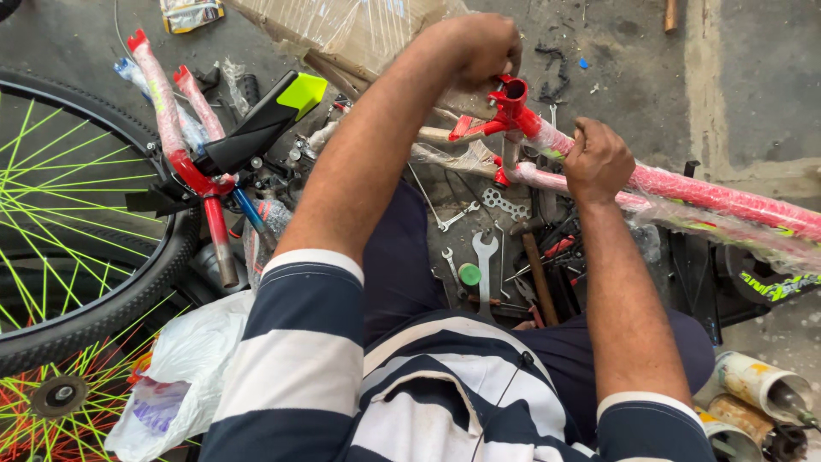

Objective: The person sits on the floor of a bicycle workshop assembling a new bicycle. They handle the frame, fork and headset, use wrenches to tighten bolts, reposition the frame, and work on the seat post and saddle area, tightening components by hand and with wrenches.

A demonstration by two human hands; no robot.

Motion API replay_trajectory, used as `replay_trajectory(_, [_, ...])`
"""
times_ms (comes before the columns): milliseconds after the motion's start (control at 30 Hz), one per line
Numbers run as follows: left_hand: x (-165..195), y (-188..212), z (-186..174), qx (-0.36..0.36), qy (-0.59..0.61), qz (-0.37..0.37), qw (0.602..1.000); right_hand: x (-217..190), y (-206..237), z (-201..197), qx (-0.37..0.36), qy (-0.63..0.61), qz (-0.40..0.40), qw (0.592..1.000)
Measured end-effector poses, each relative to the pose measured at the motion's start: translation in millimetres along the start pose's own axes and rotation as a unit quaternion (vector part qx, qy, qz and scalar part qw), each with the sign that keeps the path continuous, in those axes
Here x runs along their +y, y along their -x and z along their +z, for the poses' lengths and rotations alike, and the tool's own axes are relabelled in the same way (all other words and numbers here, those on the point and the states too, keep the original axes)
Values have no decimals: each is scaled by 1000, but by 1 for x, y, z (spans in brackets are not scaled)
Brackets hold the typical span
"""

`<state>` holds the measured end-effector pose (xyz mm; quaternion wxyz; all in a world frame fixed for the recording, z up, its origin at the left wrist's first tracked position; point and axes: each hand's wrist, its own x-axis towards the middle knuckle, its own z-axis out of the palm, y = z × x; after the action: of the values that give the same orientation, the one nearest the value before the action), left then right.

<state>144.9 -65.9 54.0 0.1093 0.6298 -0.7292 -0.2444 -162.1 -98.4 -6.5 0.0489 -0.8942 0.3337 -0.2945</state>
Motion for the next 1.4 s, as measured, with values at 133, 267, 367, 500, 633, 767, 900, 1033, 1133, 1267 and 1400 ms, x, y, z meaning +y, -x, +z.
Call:
replay_trajectory(133, [4,-14,-5,-111,83,-149,979,0,0,0,5,8,-3,1000])
replay_trajectory(267, [2,-13,-4,-71,21,-83,994,0,1,2,4,8,2,1000])
replay_trajectory(367, [3,11,1,45,-68,39,996,1,2,4,8,9,0,1000])
replay_trajectory(500, [15,65,15,125,-75,56,988,1,0,2,9,12,12,1000])
replay_trajectory(633, [32,86,17,150,-116,39,981,-11,-6,-9,3,-81,31,996])
replay_trajectory(767, [35,86,20,211,-143,60,965,-52,-12,-17,-50,-315,91,943])
replay_trajectory(900, [30,82,27,220,-157,58,961,-105,-19,-18,-11,-272,-50,961])
replay_trajectory(1033, [30,80,30,225,-168,46,959,-136,-31,-16,44,-167,-90,981])
replay_trajectory(1133, [32,79,29,235,-147,47,960,-142,-37,-14,37,-123,-107,986])
replay_trajectory(1267, [29,78,31,242,-156,54,956,-136,-40,-9,28,-57,-144,988])
replay_trajectory(1400, [20,72,37,258,-140,75,953,-120,-44,-6,17,33,-250,967])
